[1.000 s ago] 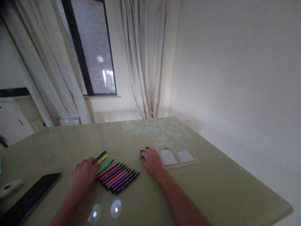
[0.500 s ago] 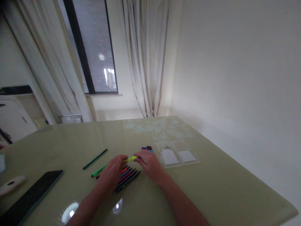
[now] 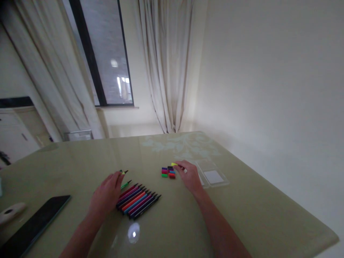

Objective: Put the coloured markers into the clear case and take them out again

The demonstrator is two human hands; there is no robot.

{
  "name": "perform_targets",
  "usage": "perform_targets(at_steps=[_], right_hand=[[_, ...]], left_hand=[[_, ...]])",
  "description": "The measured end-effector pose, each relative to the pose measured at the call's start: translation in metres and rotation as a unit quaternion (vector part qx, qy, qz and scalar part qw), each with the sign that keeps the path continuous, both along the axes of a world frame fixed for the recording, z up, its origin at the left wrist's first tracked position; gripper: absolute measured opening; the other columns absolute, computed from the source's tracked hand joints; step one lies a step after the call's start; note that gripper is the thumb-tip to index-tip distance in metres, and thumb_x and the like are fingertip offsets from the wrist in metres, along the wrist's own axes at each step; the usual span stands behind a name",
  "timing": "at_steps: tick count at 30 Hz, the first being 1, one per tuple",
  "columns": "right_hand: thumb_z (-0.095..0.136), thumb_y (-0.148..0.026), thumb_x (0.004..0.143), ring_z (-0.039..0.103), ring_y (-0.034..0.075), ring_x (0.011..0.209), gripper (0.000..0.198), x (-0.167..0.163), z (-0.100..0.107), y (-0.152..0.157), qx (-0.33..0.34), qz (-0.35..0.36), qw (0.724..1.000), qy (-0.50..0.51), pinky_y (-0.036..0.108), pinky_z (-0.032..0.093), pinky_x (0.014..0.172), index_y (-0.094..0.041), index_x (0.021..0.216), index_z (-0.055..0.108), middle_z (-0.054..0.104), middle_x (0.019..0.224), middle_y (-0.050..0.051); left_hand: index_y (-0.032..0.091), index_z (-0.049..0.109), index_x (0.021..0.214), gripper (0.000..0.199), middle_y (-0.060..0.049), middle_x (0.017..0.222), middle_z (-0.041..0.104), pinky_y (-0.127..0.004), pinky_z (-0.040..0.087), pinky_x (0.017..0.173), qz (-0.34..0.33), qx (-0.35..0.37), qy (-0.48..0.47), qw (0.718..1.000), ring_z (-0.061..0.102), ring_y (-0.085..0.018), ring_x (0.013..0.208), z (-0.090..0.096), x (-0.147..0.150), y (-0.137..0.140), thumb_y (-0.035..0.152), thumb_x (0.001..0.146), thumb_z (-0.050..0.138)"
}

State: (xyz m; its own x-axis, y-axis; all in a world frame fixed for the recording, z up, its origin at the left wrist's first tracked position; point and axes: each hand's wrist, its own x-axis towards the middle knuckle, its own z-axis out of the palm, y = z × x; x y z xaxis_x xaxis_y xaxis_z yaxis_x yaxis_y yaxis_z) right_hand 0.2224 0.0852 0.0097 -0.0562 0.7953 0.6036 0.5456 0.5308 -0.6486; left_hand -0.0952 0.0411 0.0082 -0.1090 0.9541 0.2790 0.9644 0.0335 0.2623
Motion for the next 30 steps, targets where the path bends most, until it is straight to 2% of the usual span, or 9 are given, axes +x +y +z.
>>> perform_targets(at_steps=[4,8,11,14,16,22,25,28,30], right_hand=[[0.065,-0.025,0.091,0.067,0.021,0.086,0.019,-0.009,-0.008,-0.002,-0.04,0.003,0.993,-0.112,0.033,0.053,0.081,-0.021,0.101,0.081,0.072,0.094,0.008],[0.065,-0.016,0.09,0.065,0.02,0.092,0.019,-0.03,-0.013,-0.009,-0.07,0.013,0.975,-0.21,0.032,0.048,0.085,-0.023,0.101,0.079,0.071,0.098,0.005],[0.067,-0.016,0.09,0.064,0.021,0.096,0.011,-0.035,-0.016,-0.01,-0.067,0.005,0.966,-0.25,0.032,0.045,0.087,-0.021,0.096,0.075,0.072,0.1,0.006],[0.064,-0.017,0.093,0.063,0.022,0.097,0.011,-0.036,-0.019,-0.006,-0.056,-0.009,0.96,-0.273,0.033,0.044,0.086,-0.021,0.097,0.074,0.072,0.101,0.006],[0.062,-0.019,0.095,0.063,0.023,0.099,0.012,-0.037,-0.02,-0.003,-0.048,-0.025,0.955,-0.291,0.034,0.044,0.088,-0.021,0.099,0.073,0.072,0.102,0.007],[0.06,-0.023,0.098,0.061,0.026,0.101,0.014,-0.04,-0.019,0.001,-0.046,-0.058,0.938,-0.339,0.039,0.045,0.091,-0.02,0.102,0.074,0.07,0.106,0.01],[0.062,-0.025,0.097,0.061,0.027,0.102,0.014,-0.04,-0.015,-0.001,-0.043,-0.061,0.945,-0.319,0.04,0.047,0.092,-0.02,0.104,0.074,0.07,0.106,0.01],[0.065,-0.032,0.097,0.062,0.028,0.104,0.027,-0.043,-0.01,-0.008,-0.013,-0.037,0.969,-0.244,0.041,0.048,0.093,-0.021,0.121,0.07,0.07,0.11,0.011],[0.062,-0.037,0.099,0.063,0.026,0.107,0.038,-0.047,-0.007,-0.016,0.012,0.016,0.983,-0.182,0.04,0.049,0.095,-0.024,0.135,0.062,0.07,0.116,0.01]], left_hand=[[0.015,0.067,0.109,0.037,-0.014,0.109,0.069,-0.037,0.049,0.087,0.029,-0.032,0.064,0.997,0.067,-0.028,0.1,-0.011,-0.014,0.002,0.024,0.104,0.032],[0.017,0.071,0.102,0.038,-0.013,0.105,0.07,-0.037,0.049,0.092,0.018,-0.051,0.033,0.998,0.067,-0.027,0.101,-0.021,-0.019,0.008,0.032,0.102,0.037],[0.016,0.073,0.105,0.043,-0.014,0.106,0.07,-0.039,0.047,0.097,0.023,-0.022,0.023,0.999,0.066,-0.028,0.1,-0.021,-0.026,0.012,0.034,0.102,0.033],[0.014,0.066,0.124,0.044,-0.017,0.121,0.066,-0.044,0.048,0.095,0.103,0.03,0.044,0.993,0.062,-0.033,0.108,-0.021,-0.036,0.01,0.031,0.101,0.033],[0.016,0.063,0.13,0.045,-0.018,0.127,0.064,-0.048,0.05,0.088,0.149,0.025,0.043,0.988,0.06,-0.038,0.113,-0.021,-0.043,0.008,0.035,0.1,0.035],[0.022,0.07,0.109,0.034,-0.013,0.116,0.071,-0.046,0.052,0.084,0.153,-0.041,0.001,0.987,0.064,-0.037,0.107,-0.018,-0.06,0.008,0.037,0.097,0.042],[0.019,0.067,0.107,0.033,-0.014,0.109,0.073,-0.045,0.052,0.086,0.107,0.006,-0.048,0.993,0.067,-0.033,0.102,-0.013,-0.048,0.011,0.034,0.098,0.039],[0.021,0.063,0.107,0.031,-0.01,0.106,0.074,-0.041,0.053,0.09,-0.03,0.079,-0.181,0.98,0.068,-0.027,0.099,-0.009,-0.016,0.011,0.039,0.099,0.039],[0.022,0.063,0.105,0.028,-0.008,0.104,0.073,-0.04,0.053,0.091,-0.122,0.092,-0.23,0.961,0.068,-0.025,0.099,-0.009,0.009,0.008,0.041,0.097,0.044]])
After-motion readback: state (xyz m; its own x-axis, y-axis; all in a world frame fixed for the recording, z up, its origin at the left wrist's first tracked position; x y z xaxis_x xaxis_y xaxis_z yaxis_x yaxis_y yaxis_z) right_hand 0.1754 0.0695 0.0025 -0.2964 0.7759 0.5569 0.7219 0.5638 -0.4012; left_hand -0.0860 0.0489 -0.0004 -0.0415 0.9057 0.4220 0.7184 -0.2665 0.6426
